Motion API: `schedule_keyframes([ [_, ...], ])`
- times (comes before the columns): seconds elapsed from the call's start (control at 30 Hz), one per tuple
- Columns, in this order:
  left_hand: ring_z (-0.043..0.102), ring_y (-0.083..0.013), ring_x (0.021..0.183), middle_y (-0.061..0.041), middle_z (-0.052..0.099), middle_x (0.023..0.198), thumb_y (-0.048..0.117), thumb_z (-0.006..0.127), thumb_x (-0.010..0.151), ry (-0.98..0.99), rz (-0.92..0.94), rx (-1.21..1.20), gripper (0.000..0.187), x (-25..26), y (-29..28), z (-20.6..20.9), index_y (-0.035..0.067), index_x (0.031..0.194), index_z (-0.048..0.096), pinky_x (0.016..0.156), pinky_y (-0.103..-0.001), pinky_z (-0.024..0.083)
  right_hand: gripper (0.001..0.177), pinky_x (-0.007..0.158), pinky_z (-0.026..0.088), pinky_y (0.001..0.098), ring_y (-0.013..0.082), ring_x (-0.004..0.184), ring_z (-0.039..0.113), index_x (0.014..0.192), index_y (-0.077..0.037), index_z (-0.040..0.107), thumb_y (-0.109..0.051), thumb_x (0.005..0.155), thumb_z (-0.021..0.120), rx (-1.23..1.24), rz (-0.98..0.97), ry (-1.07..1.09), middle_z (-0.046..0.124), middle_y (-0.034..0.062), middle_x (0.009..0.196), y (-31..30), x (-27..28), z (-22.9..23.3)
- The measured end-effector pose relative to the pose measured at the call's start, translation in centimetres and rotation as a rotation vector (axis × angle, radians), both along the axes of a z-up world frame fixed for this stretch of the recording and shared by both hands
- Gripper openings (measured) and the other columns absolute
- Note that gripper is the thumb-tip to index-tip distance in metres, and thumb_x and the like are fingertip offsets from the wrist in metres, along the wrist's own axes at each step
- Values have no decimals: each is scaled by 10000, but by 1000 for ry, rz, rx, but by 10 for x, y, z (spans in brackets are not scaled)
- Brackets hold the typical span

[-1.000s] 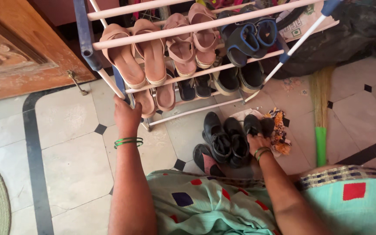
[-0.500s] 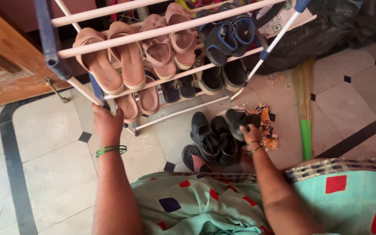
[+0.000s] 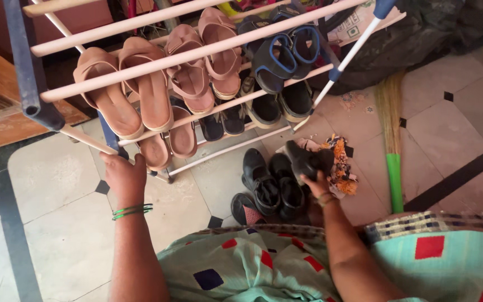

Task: The person organizes footwear on a multi-tier shoe rack. They pick up shoes and sandals from the floor and place them on the rack, then rearrange items on the rack to fit them neatly.

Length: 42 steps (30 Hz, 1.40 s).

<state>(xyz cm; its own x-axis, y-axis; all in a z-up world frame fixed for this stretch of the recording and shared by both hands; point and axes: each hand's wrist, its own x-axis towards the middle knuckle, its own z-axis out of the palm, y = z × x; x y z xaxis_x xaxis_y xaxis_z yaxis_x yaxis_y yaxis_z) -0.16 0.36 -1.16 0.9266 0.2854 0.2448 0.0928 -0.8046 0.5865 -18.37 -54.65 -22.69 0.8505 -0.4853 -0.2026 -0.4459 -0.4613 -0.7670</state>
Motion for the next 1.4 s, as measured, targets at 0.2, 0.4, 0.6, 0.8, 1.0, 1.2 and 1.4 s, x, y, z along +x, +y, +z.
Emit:
schedule_keyframes([
  [0.2,682,-485,898,-264,688,1000,270,789,852,-47,-6,49,702,0,1,-1,-143,1253,388,792,-556,538,827,815,553,531,437,1010,691,1492,-97,396,-106,738,738,163,36,214,707,239,1138,-5,-5,1],
  [0.4,668,-500,923,-285,681,1010,268,788,849,-35,-15,49,667,-5,-1,-2,-118,1238,408,822,-563,535,911,847,554,513,419,1022,706,1509,-150,292,-47,713,724,-148,13,126,722,203,1129,29,-20,19],
  [0.6,662,-504,899,-306,669,980,246,745,833,-43,55,-8,694,-9,-16,15,-135,1288,386,793,-560,535,934,827,551,541,463,965,702,1561,-207,237,-105,795,763,-363,-124,272,730,244,1045,44,1,16],
  [0.8,662,-482,898,-292,669,976,226,723,844,-78,82,12,644,-6,-20,14,-126,1273,397,795,-549,532,934,843,556,540,431,950,729,1529,-195,255,-130,752,770,-287,-69,198,767,182,1027,27,6,1],
  [1.0,658,-469,889,-278,662,973,214,717,852,-96,68,1,645,-7,-21,11,-134,1279,382,789,-540,528,674,909,546,524,453,1067,680,1393,-221,542,-168,759,765,-470,-8,171,731,234,1115,24,28,26],
  [1.2,665,-471,941,-280,674,1031,221,732,839,-73,39,-33,626,-8,-18,16,-88,1274,406,827,-536,533,851,904,545,494,453,1065,666,1467,-190,474,-129,671,770,-490,233,304,678,238,1196,-11,67,80],
  [1.4,651,-494,1004,-320,653,1120,233,759,806,-110,2,-92,746,-4,-15,12,-89,1361,381,863,-526,538,830,897,538,458,381,1032,675,1315,-198,632,-190,532,907,-510,584,167,728,192,1092,-27,80,152],
])
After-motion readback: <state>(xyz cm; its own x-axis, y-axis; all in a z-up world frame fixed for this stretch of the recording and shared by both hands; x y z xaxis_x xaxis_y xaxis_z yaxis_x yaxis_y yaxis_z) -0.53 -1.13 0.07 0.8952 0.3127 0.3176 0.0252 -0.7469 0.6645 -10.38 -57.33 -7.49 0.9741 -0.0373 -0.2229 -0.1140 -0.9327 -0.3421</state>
